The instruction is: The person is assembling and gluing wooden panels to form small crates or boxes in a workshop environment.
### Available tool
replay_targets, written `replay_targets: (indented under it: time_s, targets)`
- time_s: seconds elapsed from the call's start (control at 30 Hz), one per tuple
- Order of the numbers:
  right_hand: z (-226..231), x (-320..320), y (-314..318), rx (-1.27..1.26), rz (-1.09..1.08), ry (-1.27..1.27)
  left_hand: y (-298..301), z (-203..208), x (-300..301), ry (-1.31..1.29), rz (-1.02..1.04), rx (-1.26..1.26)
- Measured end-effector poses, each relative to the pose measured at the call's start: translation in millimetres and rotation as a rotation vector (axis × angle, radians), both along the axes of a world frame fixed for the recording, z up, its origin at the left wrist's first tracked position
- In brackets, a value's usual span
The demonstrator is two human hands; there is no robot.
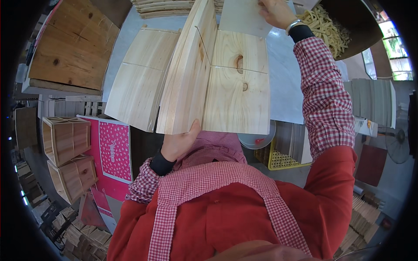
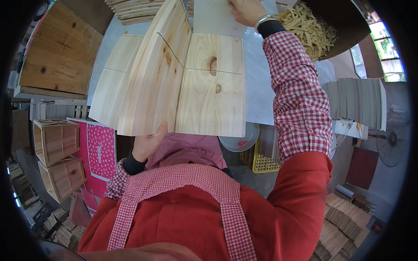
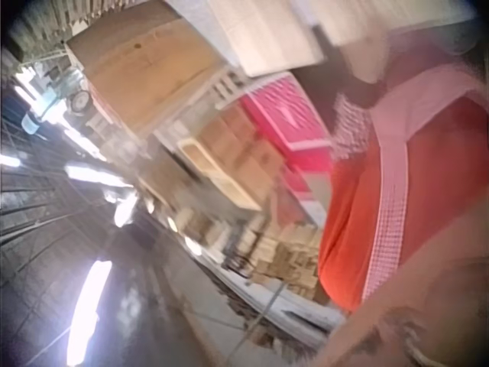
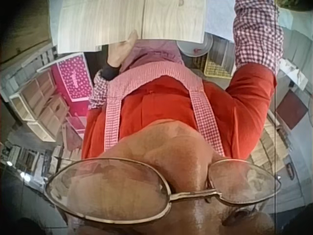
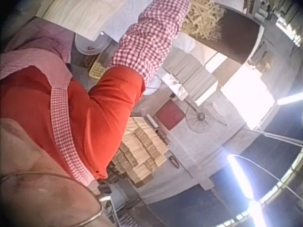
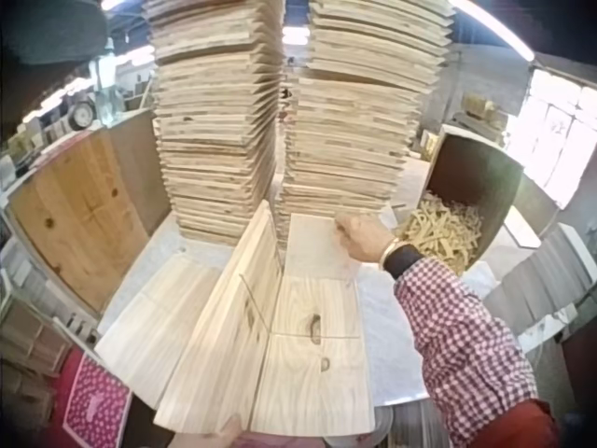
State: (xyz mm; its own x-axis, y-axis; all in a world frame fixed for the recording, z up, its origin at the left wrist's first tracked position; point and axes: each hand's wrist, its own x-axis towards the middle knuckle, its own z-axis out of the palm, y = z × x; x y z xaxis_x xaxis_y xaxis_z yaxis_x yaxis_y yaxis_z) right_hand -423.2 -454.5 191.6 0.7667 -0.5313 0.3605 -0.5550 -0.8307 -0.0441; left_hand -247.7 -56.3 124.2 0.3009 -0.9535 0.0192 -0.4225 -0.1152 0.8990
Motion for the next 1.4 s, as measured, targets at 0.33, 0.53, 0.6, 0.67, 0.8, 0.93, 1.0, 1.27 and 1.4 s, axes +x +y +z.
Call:
replay_targets:
  time_s: [0.33,0.53,0.6,0.67,0.8,0.93,1.0,1.27,1.4]
  targets:
    - [13,6,41,-0.036,-0.129,0.021,-2,-2,-5,-0.046,-0.01,-0.001]
    - [-13,9,29,-0.086,-0.165,-0.091,-2,-1,-6,-0.076,-0.042,-0.004]
    - [-18,6,17,-0.091,-0.187,-0.135,-4,0,-7,-0.09,-0.061,-0.014]
    - [-17,10,18,-0.1,-0.171,-0.149,-3,1,-8,-0.102,-0.056,-0.02]
    - [-13,11,21,-0.12,-0.146,-0.163,-2,3,-7,-0.094,-0.056,-0.005]
    - [-6,13,32,-0.064,-0.153,-0.136,-6,13,-7,-0.1,-0.058,0.045]
    - [0,13,32,0.032,-0.199,-0.095,-12,14,-7,-0.117,-0.067,0.053]
    - [-12,16,11,-0.062,-0.187,0.028,-13,21,-12,-0.17,-0.069,-0.072]
    - [-21,7,21,-0.175,-0.15,-0.052,-4,16,-12,-0.128,-0.128,0.023]
